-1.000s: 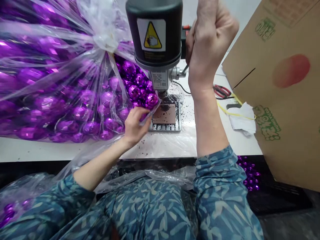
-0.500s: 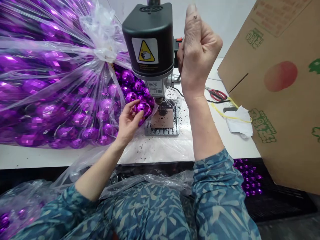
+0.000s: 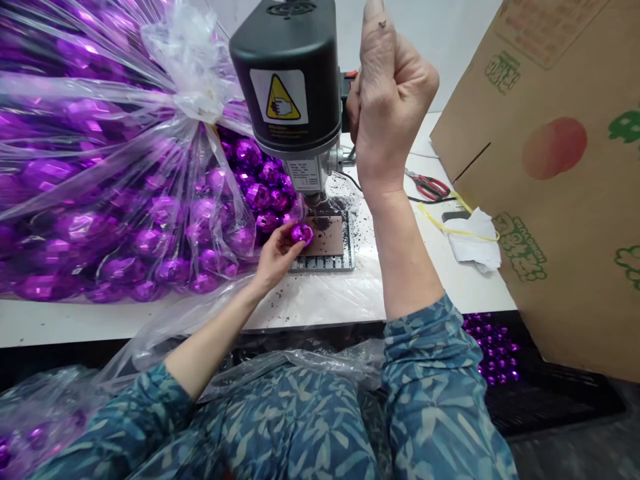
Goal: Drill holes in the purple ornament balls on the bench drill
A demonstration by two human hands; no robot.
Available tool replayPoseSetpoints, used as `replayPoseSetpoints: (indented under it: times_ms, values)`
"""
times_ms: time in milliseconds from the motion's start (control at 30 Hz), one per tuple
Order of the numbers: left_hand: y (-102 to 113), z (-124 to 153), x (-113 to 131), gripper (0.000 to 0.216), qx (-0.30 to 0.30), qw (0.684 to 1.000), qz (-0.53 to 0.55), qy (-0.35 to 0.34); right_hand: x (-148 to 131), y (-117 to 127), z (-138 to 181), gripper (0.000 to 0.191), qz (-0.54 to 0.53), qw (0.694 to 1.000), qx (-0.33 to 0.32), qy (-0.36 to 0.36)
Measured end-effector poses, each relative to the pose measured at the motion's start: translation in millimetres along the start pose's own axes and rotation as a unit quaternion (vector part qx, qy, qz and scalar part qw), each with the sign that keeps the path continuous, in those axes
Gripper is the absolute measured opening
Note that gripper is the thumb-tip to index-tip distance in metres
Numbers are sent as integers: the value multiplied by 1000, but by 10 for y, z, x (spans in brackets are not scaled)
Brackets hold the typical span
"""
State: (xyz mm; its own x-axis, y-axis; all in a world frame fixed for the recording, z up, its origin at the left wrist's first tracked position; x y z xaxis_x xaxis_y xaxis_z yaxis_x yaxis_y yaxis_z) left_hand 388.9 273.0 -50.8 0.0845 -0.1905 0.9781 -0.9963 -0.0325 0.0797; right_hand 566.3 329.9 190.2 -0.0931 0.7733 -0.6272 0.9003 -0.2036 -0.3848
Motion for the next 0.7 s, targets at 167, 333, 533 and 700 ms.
replayPoseSetpoints:
  times_ms: [167,333,533,700]
  values:
    - [39,-151,-85,68,7,1000,7,0,15,12,2,55,25,999,-7,22]
    - [-43,-171,-141,71,-20,1000,8,-7,27,10,4,55,23,999,-9,29]
    - [-92,-204,-169,70,-28,999,-18,-18,22,-3,-6,52,12,1000,0,12]
    - [-129,-194,-156,67,-17,1000,-18,2,27,-20,-14,51,-4,1000,18,-4]
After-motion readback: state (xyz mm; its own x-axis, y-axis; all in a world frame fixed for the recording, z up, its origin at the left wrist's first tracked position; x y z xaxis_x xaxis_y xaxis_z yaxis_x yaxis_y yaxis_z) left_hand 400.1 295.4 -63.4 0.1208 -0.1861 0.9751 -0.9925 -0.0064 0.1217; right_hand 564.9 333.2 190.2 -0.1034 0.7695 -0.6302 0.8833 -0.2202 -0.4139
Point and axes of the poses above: each hand's wrist, its own z-axis away from the middle knuckle, its own y-axis out of the back of the hand, x = y × z, the point moved 3 cm from there along -z, towards the middle knuckle, and after that the axes turned 1 degree about z, right-handed, at the moved point
